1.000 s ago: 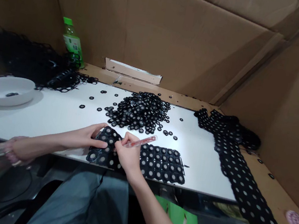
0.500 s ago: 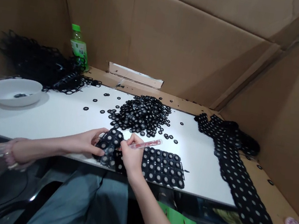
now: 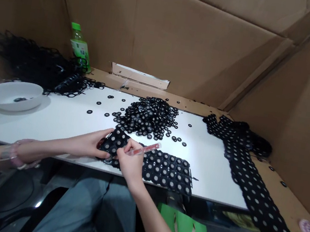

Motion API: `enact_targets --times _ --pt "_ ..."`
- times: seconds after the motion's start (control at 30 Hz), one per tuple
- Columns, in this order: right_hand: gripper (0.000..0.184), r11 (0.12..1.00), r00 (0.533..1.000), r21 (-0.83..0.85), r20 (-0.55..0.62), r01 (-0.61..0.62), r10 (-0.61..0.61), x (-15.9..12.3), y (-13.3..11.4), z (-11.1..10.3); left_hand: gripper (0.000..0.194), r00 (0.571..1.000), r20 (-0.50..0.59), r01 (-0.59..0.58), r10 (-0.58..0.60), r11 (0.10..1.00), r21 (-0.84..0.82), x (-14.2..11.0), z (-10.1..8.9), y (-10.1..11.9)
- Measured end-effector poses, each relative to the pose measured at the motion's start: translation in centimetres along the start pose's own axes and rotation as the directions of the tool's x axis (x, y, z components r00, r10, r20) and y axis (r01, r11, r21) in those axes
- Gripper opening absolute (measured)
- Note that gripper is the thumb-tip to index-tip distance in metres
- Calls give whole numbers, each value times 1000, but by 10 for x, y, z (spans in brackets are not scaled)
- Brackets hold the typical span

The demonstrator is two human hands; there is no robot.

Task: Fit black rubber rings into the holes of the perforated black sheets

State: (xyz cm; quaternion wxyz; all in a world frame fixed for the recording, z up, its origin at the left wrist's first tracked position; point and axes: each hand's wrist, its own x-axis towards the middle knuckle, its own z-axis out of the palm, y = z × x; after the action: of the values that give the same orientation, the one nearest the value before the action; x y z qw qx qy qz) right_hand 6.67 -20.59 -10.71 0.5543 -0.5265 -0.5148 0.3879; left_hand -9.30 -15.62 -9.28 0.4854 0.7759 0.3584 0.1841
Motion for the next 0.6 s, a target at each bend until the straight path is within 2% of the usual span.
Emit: enact_targets --times 0.1,0.2,0.47,0.6 --pt "21 997 1000 -68 4 25 -25 -2 -4 1 48 999 -45 -29 30 999 39 -5 2 0" --pt "21 996 1000 -80 12 29 -28 -3 -7 0 52 997 -62 -37 37 999 2 -6 4 -1" --pt "21 990 999 -131 1 51 -51 -3 -3 0 49 999 -39 8 -14 987 -159 -6 7 -4" --pt "22 984 997 -165 11 72 -71 -5 0 0 50 999 -37 20 -27 982 -186 -6 7 -3"
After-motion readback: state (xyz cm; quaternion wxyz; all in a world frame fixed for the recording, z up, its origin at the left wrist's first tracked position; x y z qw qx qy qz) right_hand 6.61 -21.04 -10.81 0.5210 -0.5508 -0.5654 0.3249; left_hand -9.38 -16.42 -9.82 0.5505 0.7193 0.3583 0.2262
